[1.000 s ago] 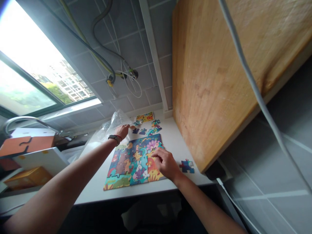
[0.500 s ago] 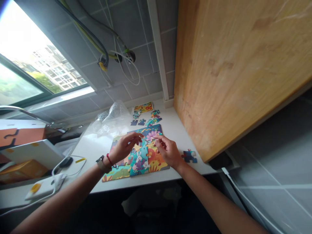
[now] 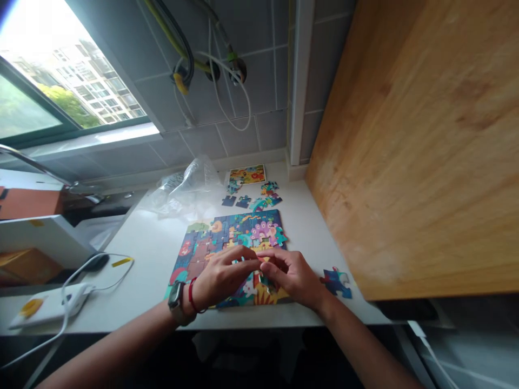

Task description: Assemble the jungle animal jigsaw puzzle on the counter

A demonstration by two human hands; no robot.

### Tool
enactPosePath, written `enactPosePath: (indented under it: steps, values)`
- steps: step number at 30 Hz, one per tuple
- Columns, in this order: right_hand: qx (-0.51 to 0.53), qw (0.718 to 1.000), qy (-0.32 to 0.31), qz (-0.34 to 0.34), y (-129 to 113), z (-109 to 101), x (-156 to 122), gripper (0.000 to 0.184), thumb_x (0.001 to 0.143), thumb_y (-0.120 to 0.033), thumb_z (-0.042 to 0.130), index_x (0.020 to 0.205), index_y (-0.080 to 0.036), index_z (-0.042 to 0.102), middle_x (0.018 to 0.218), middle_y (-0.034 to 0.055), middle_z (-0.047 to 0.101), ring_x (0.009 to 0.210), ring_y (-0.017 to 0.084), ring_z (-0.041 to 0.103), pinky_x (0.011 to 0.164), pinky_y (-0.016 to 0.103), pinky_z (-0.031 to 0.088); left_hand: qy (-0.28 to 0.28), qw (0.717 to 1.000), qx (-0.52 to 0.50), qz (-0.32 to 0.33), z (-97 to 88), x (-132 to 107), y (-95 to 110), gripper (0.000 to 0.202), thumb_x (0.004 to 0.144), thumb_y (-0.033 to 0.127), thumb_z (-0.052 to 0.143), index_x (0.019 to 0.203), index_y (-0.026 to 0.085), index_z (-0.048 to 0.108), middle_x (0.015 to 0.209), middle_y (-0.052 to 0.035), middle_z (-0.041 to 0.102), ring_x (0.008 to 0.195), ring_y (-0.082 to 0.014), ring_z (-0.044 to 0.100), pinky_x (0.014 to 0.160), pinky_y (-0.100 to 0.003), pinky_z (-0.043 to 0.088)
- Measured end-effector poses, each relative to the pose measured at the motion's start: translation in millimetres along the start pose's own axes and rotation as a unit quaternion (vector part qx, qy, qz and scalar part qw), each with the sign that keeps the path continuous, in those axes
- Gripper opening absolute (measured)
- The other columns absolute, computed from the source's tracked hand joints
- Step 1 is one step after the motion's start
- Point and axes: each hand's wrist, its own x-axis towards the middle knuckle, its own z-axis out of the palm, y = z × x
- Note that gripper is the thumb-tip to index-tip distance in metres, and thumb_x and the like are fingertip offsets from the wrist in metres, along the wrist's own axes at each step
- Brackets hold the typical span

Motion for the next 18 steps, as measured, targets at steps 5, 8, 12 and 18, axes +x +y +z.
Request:
enactPosePath:
  steps: [5,8,12,18]
  values:
    - [-0.013,1.0,0.014,0.001,1.9,0.9,2.5,0.035,0.091,-0.047,0.076,0.114,-0.021,0.079,0.101,0.0086,0.079,0.093,0.025,0.075,0.08,0.035,0.063,-0.071,0.996,0.031,0.044,-16.4,12.0,-24.3,0.025,0.109,0.022,0.049,0.121,0.025,0.072,0.098,-0.0044,0.074,0.082,-0.0137,0.069,0.076,-0.026,0.056]
    - [0.018,0.996,0.08,0.022,3.3,2.2,4.7,0.038,0.091,-0.049,0.076,0.117,-0.022,0.074,0.084,0.0033,0.073,0.067,0.018,0.07,0.058,0.027,0.059,-0.102,0.993,0.051,0.042,-17.8,15.5,-42.1,0.032,0.11,0.027,0.048,0.14,0.022,0.061,0.096,-0.0055,0.074,0.082,-0.0164,0.071,0.076,-0.029,0.058]
    - [0.054,0.983,0.168,0.06,4.1,2.6,6.8,0.035,0.088,-0.054,0.077,0.097,-0.022,0.064,0.066,-0.0039,0.062,0.049,0.012,0.062,0.042,0.02,0.049,-0.087,0.993,0.073,0.015,-24.6,13.3,-68.2,0.03,0.11,0.033,0.05,0.134,0.022,0.065,0.1,-0.0069,0.075,0.086,-0.0181,0.072,0.076,-0.03,0.059]
    - [0.047,0.981,0.172,0.076,3.7,3.6,7.7,0.036,0.084,-0.055,0.08,0.089,-0.021,0.068,0.077,0.0015,0.07,0.064,0.017,0.072,0.054,0.025,0.06,-0.055,0.996,0.068,-0.036,-37.1,-2.6,-95.7,0.024,0.107,0.031,0.054,0.116,0.022,0.074,0.099,-0.0057,0.076,0.085,-0.0177,0.072,0.077,-0.031,0.06]
